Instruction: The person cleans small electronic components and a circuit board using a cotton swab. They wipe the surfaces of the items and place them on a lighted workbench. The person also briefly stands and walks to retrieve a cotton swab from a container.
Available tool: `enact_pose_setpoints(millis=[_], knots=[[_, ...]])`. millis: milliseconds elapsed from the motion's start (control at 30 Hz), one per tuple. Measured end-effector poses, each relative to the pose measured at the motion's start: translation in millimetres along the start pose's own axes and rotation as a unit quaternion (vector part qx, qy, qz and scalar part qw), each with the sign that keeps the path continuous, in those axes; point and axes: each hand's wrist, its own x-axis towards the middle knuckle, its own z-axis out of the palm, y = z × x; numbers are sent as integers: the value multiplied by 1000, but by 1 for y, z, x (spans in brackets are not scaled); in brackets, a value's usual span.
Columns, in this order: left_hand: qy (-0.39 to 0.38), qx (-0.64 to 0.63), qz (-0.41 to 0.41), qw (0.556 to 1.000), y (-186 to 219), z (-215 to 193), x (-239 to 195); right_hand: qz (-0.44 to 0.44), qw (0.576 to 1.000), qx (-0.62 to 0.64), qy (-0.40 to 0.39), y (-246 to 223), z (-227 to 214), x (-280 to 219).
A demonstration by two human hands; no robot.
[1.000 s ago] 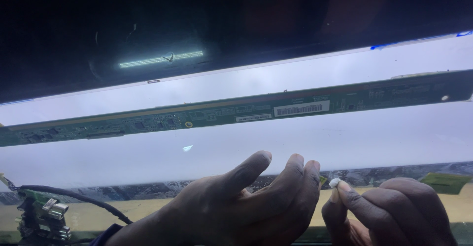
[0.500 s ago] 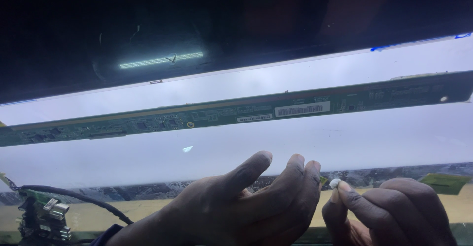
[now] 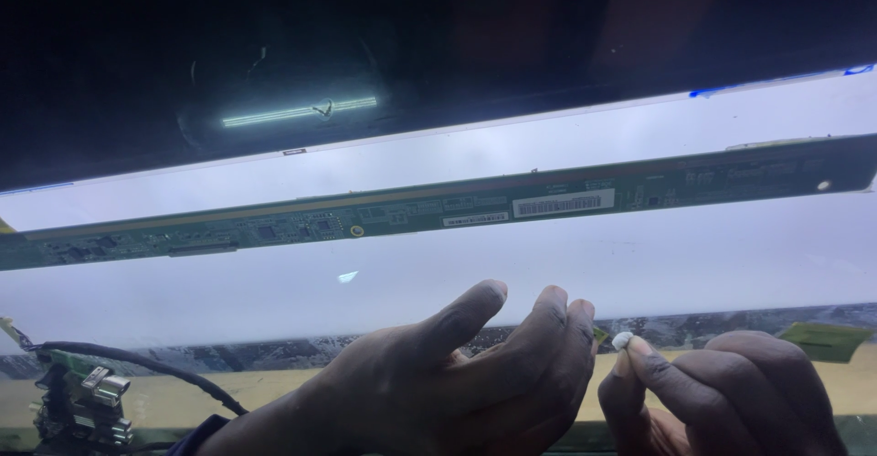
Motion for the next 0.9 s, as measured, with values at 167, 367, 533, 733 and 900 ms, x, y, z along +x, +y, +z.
enact_pose_setpoints(millis=[167,367,533,733,900], knots=[[1,-24,-4,1000,0,-2,-1,-7,1000,7,6,4,-1,-8],[67,-135,-34,988,0,-8,9,19,992,36,116,-8,0,9],[94,-132,-1,987,8,-12,7,-44,986,87,132,-7,-7,13],[103,-52,15,993,14,-19,4,-66,983,103,138,-28,-5,15],[142,-66,40,987,23,-17,-5,-67,985,37,154,-34,-12,-3]])
